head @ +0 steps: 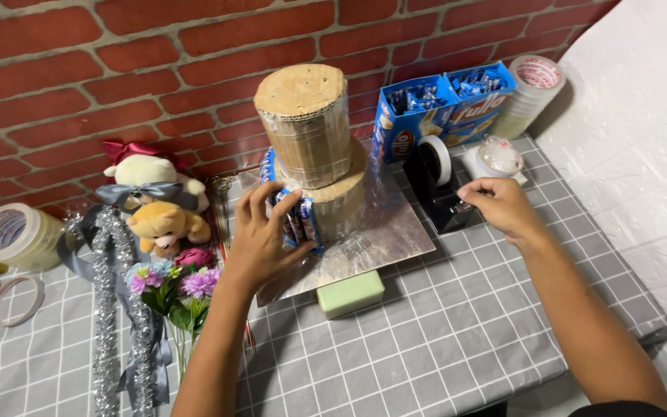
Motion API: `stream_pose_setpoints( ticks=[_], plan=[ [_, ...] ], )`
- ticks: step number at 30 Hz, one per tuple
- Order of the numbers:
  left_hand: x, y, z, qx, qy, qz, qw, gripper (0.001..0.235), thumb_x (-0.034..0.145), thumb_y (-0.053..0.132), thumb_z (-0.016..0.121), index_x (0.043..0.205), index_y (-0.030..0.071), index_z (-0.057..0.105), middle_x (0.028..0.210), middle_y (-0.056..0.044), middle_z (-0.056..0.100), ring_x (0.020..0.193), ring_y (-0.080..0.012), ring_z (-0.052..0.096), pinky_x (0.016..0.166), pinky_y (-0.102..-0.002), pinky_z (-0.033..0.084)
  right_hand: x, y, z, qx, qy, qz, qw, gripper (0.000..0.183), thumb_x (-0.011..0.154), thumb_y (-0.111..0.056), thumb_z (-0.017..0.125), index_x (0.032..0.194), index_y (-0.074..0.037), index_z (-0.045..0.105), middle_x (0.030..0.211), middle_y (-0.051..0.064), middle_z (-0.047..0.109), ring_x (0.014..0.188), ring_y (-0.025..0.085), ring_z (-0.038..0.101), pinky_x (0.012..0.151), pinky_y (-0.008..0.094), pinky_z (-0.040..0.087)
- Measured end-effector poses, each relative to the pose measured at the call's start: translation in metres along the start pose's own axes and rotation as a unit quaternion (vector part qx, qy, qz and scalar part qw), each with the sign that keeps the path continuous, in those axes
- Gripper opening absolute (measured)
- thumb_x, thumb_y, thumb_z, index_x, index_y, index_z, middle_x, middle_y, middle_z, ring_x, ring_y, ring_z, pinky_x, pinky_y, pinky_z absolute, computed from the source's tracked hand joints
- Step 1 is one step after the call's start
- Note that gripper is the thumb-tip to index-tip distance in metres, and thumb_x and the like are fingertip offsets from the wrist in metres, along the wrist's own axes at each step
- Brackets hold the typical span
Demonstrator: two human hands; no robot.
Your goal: Assembling a snack cake by taping individual chocolate wafer bars around a cylindrical cardboard base.
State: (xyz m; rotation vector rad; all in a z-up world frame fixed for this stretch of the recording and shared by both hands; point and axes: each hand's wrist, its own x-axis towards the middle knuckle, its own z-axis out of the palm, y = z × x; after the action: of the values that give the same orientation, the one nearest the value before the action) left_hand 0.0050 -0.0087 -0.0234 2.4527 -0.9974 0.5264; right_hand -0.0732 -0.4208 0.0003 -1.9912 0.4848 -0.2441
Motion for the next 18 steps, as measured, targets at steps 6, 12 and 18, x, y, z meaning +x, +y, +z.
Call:
stream_pose_setpoints(
  ticks=[6,12,18],
  plan=[
    [0.004,0.005,-0.01,0.008,-0.016,-0.001,1.0,0.106,0.066,0.048,0.09,0.153,0.033,0.029,0.146,-0.011,0.029,0.132,-0.0404,0.031,0.11,-0.059,0.034,-0.012,-0.011,-0.01,0.047,-0.036,-0.007,0.998,0.027,0.09,-0.007,0.072,0.115,0.003,0.072,0.08,0.014,0.074,0.065,0.007,0.057,0.06,0.019,0.044],
    [0.003,0.005,-0.005,0.025,0.005,0.001,1.0,0.109,0.063,0.046,0.091,0.153,0.032,0.031,0.146,-0.011,0.031,0.131,-0.0406,0.033,0.109,-0.06,0.036,-0.033,0.002,-0.018,0.063,-0.016,-0.015,0.998,0.041,0.091,-0.008,0.074,0.13,0.001,0.062,0.078,0.015,0.072,0.059,0.008,0.055,0.057,0.019,0.044],
    [0.001,0.001,0.004,0.032,0.035,0.016,0.999,0.11,0.059,0.047,0.092,0.15,0.028,0.034,0.146,-0.01,0.033,0.132,-0.0397,0.034,0.11,-0.057,0.035,-0.038,0.05,-0.015,0.092,0.0,0.023,0.996,0.029,0.09,-0.01,0.076,0.115,-0.002,0.064,0.08,0.015,0.074,0.058,0.009,0.055,0.056,0.02,0.046]
  ],
)
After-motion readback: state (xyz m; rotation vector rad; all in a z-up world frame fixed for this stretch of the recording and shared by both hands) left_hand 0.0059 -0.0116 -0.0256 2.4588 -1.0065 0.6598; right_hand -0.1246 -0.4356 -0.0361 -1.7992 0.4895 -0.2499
